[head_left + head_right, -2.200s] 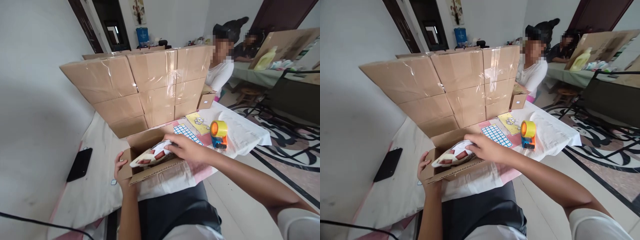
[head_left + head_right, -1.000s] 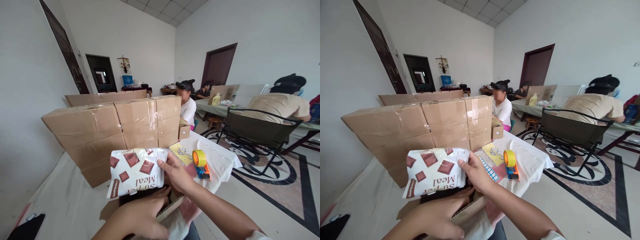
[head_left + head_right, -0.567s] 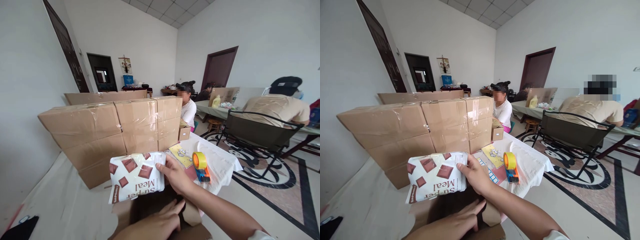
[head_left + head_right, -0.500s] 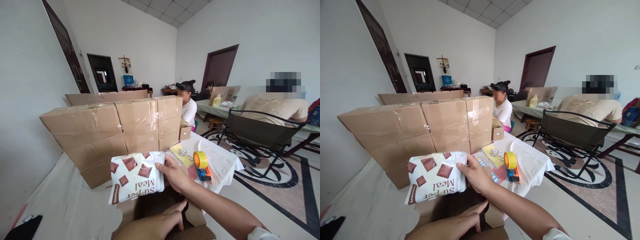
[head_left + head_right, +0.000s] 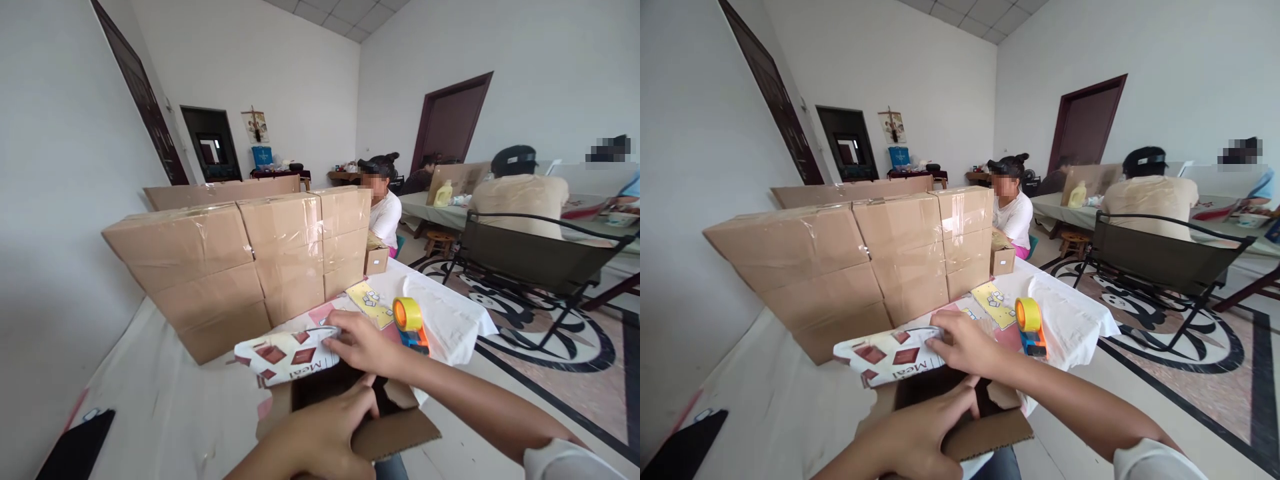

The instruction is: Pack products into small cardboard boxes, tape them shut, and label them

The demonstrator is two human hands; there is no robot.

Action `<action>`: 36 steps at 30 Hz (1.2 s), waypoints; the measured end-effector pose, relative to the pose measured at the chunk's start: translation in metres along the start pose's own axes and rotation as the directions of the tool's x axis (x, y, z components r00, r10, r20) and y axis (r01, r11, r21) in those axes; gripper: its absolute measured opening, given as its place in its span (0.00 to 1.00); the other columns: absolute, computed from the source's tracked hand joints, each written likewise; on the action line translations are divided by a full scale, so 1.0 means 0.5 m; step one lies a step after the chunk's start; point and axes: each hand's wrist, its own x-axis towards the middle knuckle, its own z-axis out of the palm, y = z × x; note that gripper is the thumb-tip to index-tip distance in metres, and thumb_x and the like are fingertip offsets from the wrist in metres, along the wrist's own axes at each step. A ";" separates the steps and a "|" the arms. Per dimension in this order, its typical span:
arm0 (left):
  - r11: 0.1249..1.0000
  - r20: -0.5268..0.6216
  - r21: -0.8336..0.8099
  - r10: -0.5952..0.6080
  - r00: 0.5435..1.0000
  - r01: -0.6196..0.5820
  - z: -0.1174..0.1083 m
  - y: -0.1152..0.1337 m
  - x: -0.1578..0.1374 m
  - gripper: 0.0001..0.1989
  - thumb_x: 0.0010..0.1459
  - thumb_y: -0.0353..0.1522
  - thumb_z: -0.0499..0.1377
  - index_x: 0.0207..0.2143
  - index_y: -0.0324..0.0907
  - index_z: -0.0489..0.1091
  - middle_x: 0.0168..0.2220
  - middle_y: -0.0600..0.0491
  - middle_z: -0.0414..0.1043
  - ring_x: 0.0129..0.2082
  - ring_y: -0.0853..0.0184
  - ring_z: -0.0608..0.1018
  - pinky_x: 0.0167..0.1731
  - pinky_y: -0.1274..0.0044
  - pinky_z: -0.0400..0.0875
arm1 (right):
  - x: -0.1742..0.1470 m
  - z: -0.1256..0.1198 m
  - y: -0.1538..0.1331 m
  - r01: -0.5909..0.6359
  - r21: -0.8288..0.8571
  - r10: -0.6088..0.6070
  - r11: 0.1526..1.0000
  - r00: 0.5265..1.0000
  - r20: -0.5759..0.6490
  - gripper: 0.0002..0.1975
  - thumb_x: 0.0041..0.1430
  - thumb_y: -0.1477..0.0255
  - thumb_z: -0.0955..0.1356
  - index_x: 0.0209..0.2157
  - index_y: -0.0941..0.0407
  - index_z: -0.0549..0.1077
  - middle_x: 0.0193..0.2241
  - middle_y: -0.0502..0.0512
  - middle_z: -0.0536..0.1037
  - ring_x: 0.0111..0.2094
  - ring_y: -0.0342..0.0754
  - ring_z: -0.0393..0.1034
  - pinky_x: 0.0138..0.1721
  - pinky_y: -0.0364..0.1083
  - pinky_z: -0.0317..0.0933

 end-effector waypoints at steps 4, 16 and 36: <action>0.998 -0.052 0.058 -0.010 0.999 0.013 -0.002 0.029 -0.011 0.26 0.47 0.41 0.65 0.49 0.48 0.64 0.58 0.49 0.66 0.50 0.54 0.74 0.44 0.70 0.71 | -0.032 -0.046 -0.012 0.066 -0.227 -0.030 0.972 0.987 0.157 0.06 0.60 0.76 0.67 0.29 0.55 0.70 0.27 0.51 0.72 0.30 0.46 0.64 0.33 0.45 0.56; 0.983 -0.201 0.115 -0.117 0.972 0.143 0.018 0.079 -0.031 0.14 0.55 0.39 0.59 0.43 0.48 0.70 0.37 0.56 0.77 0.33 0.62 0.79 0.27 0.74 0.67 | -0.095 -0.121 -0.001 -0.144 -0.373 0.270 0.917 0.911 0.312 0.10 0.66 0.70 0.64 0.29 0.55 0.67 0.27 0.51 0.74 0.29 0.46 0.65 0.30 0.44 0.53; 0.803 -0.770 0.470 0.168 0.616 0.368 0.196 0.020 -0.063 0.29 0.57 0.42 0.62 0.60 0.44 0.68 0.54 0.55 0.78 0.44 0.61 0.79 0.41 0.69 0.72 | -0.125 -0.058 0.059 0.397 -0.490 0.024 0.776 0.758 0.652 0.20 0.73 0.60 0.60 0.33 0.56 0.73 0.28 0.56 0.77 0.39 0.53 0.67 0.47 0.54 0.50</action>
